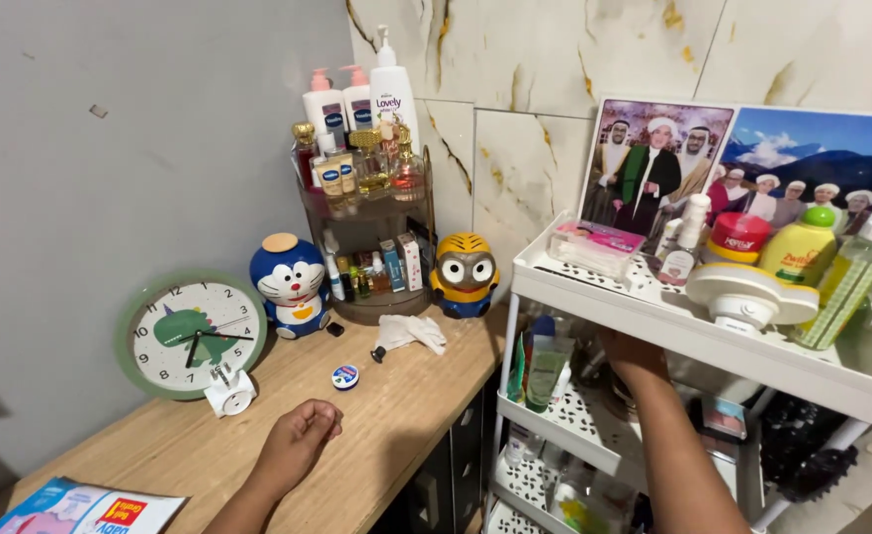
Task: Organizing and cleaning various cosmetic and toiletry containers on a shelf and a table.
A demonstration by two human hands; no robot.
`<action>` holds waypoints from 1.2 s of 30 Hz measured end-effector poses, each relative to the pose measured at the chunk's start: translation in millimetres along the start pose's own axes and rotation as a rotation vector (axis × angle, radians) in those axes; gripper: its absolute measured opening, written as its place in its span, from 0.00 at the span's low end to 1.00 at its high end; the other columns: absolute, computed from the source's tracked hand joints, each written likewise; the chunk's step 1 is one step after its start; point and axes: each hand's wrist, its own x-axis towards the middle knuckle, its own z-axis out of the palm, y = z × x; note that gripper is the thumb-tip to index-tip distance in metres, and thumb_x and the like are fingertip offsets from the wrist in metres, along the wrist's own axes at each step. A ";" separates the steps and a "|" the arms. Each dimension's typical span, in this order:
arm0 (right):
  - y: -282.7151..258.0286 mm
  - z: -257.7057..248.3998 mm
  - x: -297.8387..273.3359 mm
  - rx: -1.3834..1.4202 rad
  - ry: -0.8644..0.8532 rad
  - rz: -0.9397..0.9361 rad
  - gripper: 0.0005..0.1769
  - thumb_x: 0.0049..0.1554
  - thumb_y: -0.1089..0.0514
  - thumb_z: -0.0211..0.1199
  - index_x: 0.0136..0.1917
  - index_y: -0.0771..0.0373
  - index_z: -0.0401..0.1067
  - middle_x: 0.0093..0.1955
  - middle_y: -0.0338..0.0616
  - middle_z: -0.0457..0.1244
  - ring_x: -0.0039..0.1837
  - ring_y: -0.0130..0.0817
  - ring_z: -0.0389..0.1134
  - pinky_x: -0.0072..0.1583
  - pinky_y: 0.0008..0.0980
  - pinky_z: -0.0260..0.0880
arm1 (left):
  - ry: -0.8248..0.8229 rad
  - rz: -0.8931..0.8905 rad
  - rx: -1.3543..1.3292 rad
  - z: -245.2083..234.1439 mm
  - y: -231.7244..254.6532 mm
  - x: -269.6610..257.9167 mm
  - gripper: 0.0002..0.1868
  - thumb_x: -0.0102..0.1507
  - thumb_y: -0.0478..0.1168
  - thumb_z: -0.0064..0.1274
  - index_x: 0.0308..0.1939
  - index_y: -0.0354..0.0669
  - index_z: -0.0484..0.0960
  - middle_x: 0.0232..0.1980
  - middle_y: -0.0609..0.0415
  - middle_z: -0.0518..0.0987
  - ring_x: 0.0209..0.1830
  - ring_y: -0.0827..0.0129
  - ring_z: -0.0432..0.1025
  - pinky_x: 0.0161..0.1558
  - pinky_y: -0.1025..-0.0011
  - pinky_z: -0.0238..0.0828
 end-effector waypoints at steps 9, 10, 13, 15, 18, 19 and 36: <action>-23.8 -4.5 18.7 0.016 0.020 -0.049 0.19 0.60 0.51 0.59 0.59 0.61 0.77 0.57 0.60 0.68 0.59 0.62 0.68 0.60 0.52 0.68 | 0.006 -0.028 0.045 2.7 5.7 0.0 0.12 0.68 0.41 0.49 0.43 0.33 0.80 0.38 0.55 0.80 0.39 0.74 0.73 0.45 0.74 0.71; -26.5 -6.4 20.0 0.017 0.023 -0.054 0.19 0.60 0.51 0.59 0.59 0.61 0.77 0.57 0.60 0.68 0.59 0.62 0.68 0.60 0.52 0.68 | 0.006 -0.027 0.047 1.8 5.1 0.4 0.12 0.68 0.41 0.49 0.43 0.33 0.80 0.38 0.55 0.80 0.39 0.74 0.73 0.45 0.74 0.71; -35.3 -13.3 21.2 0.012 0.032 -0.067 0.19 0.60 0.51 0.59 0.59 0.61 0.78 0.57 0.60 0.68 0.59 0.62 0.68 0.60 0.52 0.68 | -0.010 -0.023 0.082 0.8 6.1 1.2 0.12 0.69 0.41 0.49 0.43 0.33 0.81 0.36 0.54 0.79 0.36 0.74 0.70 0.42 0.74 0.68; -40.5 -18.7 18.8 0.007 0.033 -0.077 0.19 0.60 0.51 0.59 0.59 0.61 0.78 0.57 0.60 0.68 0.59 0.62 0.68 0.61 0.52 0.68 | 0.006 -0.053 0.083 3.5 11.5 -0.5 0.12 0.68 0.41 0.49 0.42 0.34 0.81 0.36 0.56 0.80 0.38 0.75 0.73 0.44 0.75 0.71; -42.7 -26.4 9.6 -0.001 0.036 -0.098 0.18 0.60 0.51 0.60 0.59 0.61 0.78 0.58 0.60 0.68 0.59 0.61 0.68 0.61 0.52 0.68 | -0.004 -0.037 0.102 3.9 13.7 -2.4 0.13 0.68 0.42 0.50 0.42 0.34 0.82 0.36 0.56 0.80 0.37 0.75 0.72 0.42 0.75 0.69; -32.3 -21.8 -5.2 -0.004 0.037 -0.105 0.18 0.60 0.51 0.60 0.59 0.61 0.78 0.58 0.60 0.68 0.59 0.61 0.68 0.61 0.52 0.68 | -0.002 -0.036 0.100 4.3 14.8 -2.9 0.13 0.68 0.42 0.50 0.42 0.34 0.82 0.36 0.56 0.80 0.37 0.75 0.72 0.42 0.75 0.69; -28.7 -15.4 29.6 -0.027 0.060 -0.228 0.18 0.59 0.51 0.60 0.59 0.60 0.78 0.58 0.58 0.69 0.60 0.60 0.68 0.62 0.51 0.69 | -0.004 -0.050 0.165 5.0 18.3 -5.5 0.12 0.68 0.43 0.50 0.43 0.35 0.82 0.35 0.57 0.80 0.35 0.76 0.70 0.41 0.75 0.69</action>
